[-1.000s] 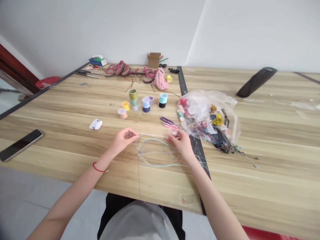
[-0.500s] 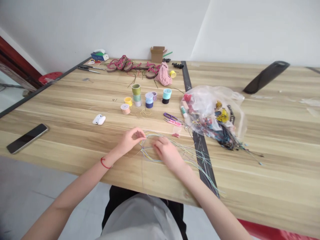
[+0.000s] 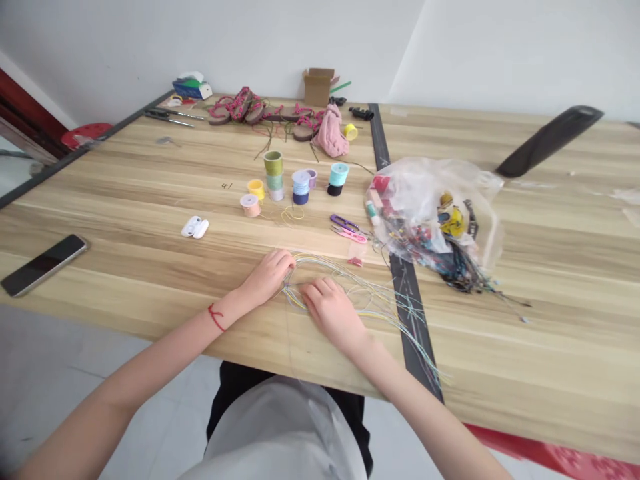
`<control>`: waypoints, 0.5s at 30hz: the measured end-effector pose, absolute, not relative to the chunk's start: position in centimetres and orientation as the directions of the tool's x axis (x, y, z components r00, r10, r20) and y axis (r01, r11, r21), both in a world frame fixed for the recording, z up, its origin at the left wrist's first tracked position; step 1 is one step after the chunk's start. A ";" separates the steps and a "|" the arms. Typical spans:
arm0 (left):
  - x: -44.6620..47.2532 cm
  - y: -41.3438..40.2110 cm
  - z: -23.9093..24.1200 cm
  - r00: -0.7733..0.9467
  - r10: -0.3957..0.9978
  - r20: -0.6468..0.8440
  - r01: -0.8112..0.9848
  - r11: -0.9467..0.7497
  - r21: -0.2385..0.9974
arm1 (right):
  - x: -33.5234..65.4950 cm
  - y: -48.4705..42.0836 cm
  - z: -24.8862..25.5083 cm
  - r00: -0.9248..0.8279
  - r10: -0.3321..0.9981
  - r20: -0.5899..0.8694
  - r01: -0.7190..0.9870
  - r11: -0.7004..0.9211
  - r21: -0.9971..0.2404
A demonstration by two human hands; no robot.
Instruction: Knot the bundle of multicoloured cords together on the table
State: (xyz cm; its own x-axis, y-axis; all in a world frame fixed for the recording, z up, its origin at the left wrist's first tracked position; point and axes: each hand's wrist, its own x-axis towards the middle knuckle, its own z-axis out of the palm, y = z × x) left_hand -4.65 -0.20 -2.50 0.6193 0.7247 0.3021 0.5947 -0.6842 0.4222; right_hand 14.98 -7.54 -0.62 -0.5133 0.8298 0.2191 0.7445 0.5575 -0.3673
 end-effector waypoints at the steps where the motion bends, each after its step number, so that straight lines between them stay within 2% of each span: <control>1: -4.6 -0.2 -2.5 0.623 0.722 0.300 0.599 -0.687 0.411 | 14.8 -7.3 -0.7 -0.514 0.829 0.219 0.748 0.558 -0.359; 9: -4.6 -0.2 -2.5 0.637 0.715 0.287 0.620 -0.697 0.360 | 14.0 -6.5 -1.3 -0.517 0.831 0.203 0.772 0.556 -0.309; 15: -4.6 -0.3 -2.4 0.646 0.711 0.277 0.620 -0.700 0.353 | 16.0 -6.6 -1.0 -0.436 0.884 0.167 0.875 0.460 -0.151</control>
